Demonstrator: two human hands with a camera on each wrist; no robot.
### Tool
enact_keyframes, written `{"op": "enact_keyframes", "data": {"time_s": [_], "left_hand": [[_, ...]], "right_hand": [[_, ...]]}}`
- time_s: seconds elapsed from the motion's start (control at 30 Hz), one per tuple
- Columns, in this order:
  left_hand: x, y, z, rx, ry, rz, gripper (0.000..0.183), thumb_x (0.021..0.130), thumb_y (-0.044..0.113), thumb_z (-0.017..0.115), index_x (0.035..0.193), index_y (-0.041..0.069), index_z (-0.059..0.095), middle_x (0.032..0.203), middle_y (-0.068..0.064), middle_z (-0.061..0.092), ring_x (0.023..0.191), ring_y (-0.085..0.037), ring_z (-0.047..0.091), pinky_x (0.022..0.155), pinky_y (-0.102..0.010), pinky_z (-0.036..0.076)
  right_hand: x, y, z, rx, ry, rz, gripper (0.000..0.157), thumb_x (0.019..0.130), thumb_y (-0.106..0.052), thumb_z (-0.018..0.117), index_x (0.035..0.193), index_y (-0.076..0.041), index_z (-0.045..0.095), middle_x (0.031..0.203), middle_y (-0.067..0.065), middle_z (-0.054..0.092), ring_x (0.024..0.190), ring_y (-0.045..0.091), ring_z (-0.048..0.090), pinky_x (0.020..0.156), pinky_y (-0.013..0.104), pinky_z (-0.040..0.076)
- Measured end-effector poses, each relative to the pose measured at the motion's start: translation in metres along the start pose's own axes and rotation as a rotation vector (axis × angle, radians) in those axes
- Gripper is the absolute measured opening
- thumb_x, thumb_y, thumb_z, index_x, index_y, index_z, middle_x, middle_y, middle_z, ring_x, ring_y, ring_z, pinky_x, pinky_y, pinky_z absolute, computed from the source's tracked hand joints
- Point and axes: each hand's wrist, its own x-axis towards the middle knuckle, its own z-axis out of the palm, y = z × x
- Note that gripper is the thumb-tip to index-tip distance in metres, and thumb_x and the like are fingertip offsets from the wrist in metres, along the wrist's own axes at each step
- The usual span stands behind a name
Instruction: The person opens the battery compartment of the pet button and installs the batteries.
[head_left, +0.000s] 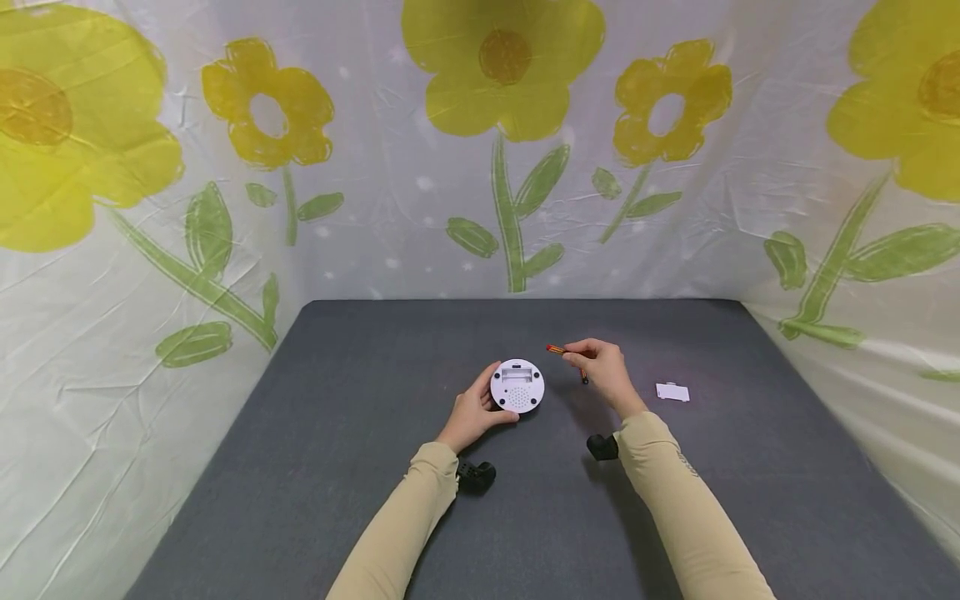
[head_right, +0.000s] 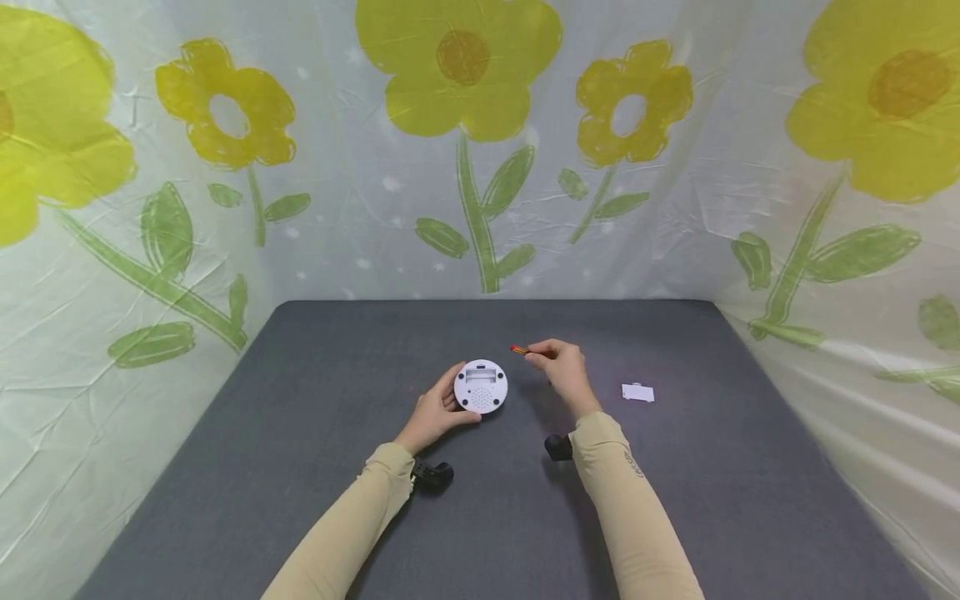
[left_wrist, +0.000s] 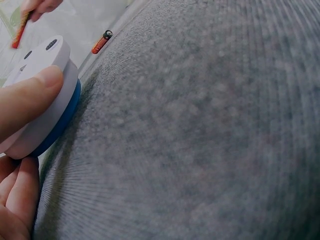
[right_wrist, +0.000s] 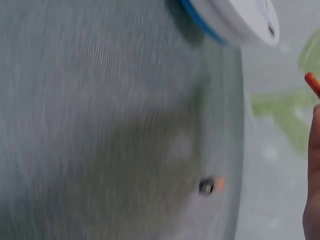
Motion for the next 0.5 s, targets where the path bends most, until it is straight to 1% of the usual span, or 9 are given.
{"op": "enact_keyframes", "data": {"time_s": [0.07, 0.17, 0.3, 0.33, 0.4, 0.5], "left_hand": [[0.0, -0.001, 0.0, -0.001, 0.002, 0.003, 0.091, 0.071, 0.001, 0.079, 0.145, 0.002, 0.027, 0.144, -0.018, 0.033, 0.125, -0.028, 0.039, 0.097, -0.036, 0.039], [0.006, -0.016, 0.002, -0.005, 0.012, -0.01, 0.093, 0.07, 0.005, 0.081, 0.146, 0.007, 0.028, 0.145, -0.012, 0.033, 0.125, -0.023, 0.04, 0.096, -0.033, 0.04], [0.013, -0.036, 0.005, -0.012, 0.017, -0.023, 0.096, 0.068, 0.009, 0.083, 0.146, 0.012, 0.028, 0.145, -0.008, 0.034, 0.125, -0.018, 0.04, 0.096, -0.028, 0.04], [0.013, -0.036, 0.005, -0.015, 0.015, -0.016, 0.095, 0.069, 0.009, 0.083, 0.146, 0.011, 0.028, 0.145, -0.009, 0.034, 0.125, -0.018, 0.04, 0.096, -0.029, 0.04], [0.013, -0.036, 0.005, -0.017, 0.013, -0.015, 0.095, 0.069, 0.008, 0.082, 0.146, 0.01, 0.028, 0.145, -0.009, 0.034, 0.125, -0.019, 0.04, 0.095, -0.028, 0.04], [0.012, -0.035, 0.005, -0.013, 0.013, -0.015, 0.095, 0.069, 0.008, 0.082, 0.146, 0.01, 0.027, 0.145, -0.009, 0.034, 0.125, -0.019, 0.04, 0.095, -0.028, 0.04]], "right_hand": [[0.0, -0.004, 0.008, 0.019, -0.05, -0.015, 0.022, 0.084, -0.006, 0.069, 0.103, 0.005, 0.068, 0.095, 0.015, 0.066, 0.08, 0.022, 0.063, 0.072, 0.035, 0.052], [0.0, -0.006, 0.019, 0.035, -0.107, -0.027, 0.021, 0.084, -0.004, 0.067, 0.104, 0.005, 0.067, 0.098, 0.016, 0.065, 0.083, 0.021, 0.063, 0.077, 0.037, 0.053], [0.0, -0.004, 0.028, 0.034, -0.152, -0.046, 0.02, 0.084, -0.004, 0.067, 0.101, 0.006, 0.068, 0.098, 0.016, 0.066, 0.084, 0.02, 0.062, 0.076, 0.036, 0.053], [0.0, -0.004, 0.03, 0.033, -0.161, -0.054, 0.019, 0.084, -0.003, 0.067, 0.101, 0.007, 0.068, 0.097, 0.017, 0.066, 0.083, 0.018, 0.062, 0.075, 0.034, 0.054], [0.0, -0.003, 0.033, 0.042, -0.174, -0.059, 0.018, 0.084, -0.001, 0.067, 0.1, 0.008, 0.068, 0.096, 0.017, 0.066, 0.083, 0.017, 0.062, 0.074, 0.033, 0.054], [0.0, -0.002, 0.037, 0.04, -0.18, -0.069, 0.017, 0.083, 0.001, 0.067, 0.098, 0.01, 0.068, 0.094, 0.018, 0.066, 0.081, 0.018, 0.062, 0.074, 0.038, 0.054]]}}
